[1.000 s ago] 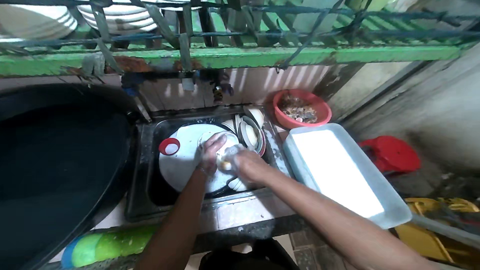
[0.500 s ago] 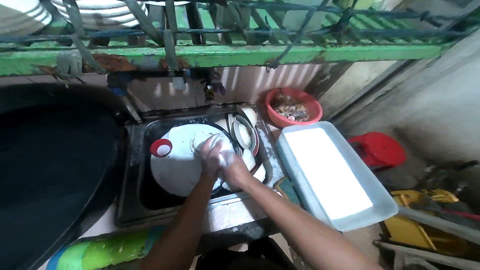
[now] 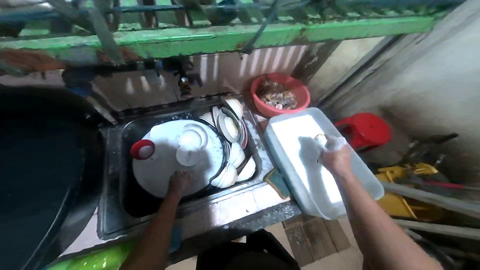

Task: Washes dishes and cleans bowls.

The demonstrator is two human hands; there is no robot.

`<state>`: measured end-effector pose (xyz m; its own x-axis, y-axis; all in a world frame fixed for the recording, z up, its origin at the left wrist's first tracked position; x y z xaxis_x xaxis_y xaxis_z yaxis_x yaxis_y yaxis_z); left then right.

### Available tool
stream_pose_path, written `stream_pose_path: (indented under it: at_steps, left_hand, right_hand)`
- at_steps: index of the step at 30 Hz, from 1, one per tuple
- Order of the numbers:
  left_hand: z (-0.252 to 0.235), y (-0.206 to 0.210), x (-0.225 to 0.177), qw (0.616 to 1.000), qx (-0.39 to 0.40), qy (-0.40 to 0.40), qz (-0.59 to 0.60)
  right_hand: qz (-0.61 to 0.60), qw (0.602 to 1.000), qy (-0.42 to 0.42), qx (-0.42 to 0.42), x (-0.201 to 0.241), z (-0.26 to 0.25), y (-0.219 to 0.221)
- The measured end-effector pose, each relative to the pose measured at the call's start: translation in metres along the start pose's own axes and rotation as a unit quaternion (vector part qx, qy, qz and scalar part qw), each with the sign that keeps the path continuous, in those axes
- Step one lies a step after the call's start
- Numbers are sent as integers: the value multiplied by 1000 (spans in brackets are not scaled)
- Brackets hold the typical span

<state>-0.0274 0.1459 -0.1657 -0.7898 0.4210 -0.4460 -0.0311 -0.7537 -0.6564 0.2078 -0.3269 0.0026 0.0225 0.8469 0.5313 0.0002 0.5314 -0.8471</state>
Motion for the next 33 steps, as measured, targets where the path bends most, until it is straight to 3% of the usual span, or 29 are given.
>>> stream_pose_path:
  at_steps: [3,5,7,9,11,12,14,17,19,24,29,33]
  left_hand:
    - [-11,23,4,978,16,-12,-208]
    - [-12,44,-7,965,83,-22,-248]
    - [0,58,-42,977,105,24,-187]
    - [25,69,-93,990,62,115,-55]
    - [48,82,-136,981,23,182,-69]
    - [53,87,-144,982,21,166,-91]
    - [51,91,-139,981,48,131,-137]
    - [37,84,-116,943,156,181,-233]
    - [25,77,-94,942,180,194,-206]
    - [16,65,-84,960,152,205,-115]
    - [20,53,-77,982,83,157,56]
    - [26,43,-85,981,51,148,112]
  right_hand:
    - [100,994,26,23,-48,-15,20]
    - [129,990,42,40,-61,-11,36]
    - [143,988,43,49,-61,-7,50]
    - [142,987,33,65,-54,-5,59]
    - [143,987,19,76,-48,-5,63]
    - [144,986,11,80,-46,-4,65]
    - [147,985,-2,88,-44,-1,70]
    - [158,982,6,98,-43,1,69]
    - [159,981,16,109,-44,1,69]
    - [52,986,-10,155,-50,-10,66]
    - [-156,981,15,110,-57,-29,41]
    - [-69,993,-5,98,-50,-31,37]
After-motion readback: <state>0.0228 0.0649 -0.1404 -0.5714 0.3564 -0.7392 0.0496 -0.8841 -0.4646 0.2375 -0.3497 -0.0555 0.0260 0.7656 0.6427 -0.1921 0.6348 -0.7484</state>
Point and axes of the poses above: each hand's wrist, its own z-axis away from the middle knuckle, its own y-axis out of the palm, x = y × z, the point moved 7 cm from there along -z, towards the middle knuckle, and after that the axes turned 5 degrees about -z, right-handed, at the moved point
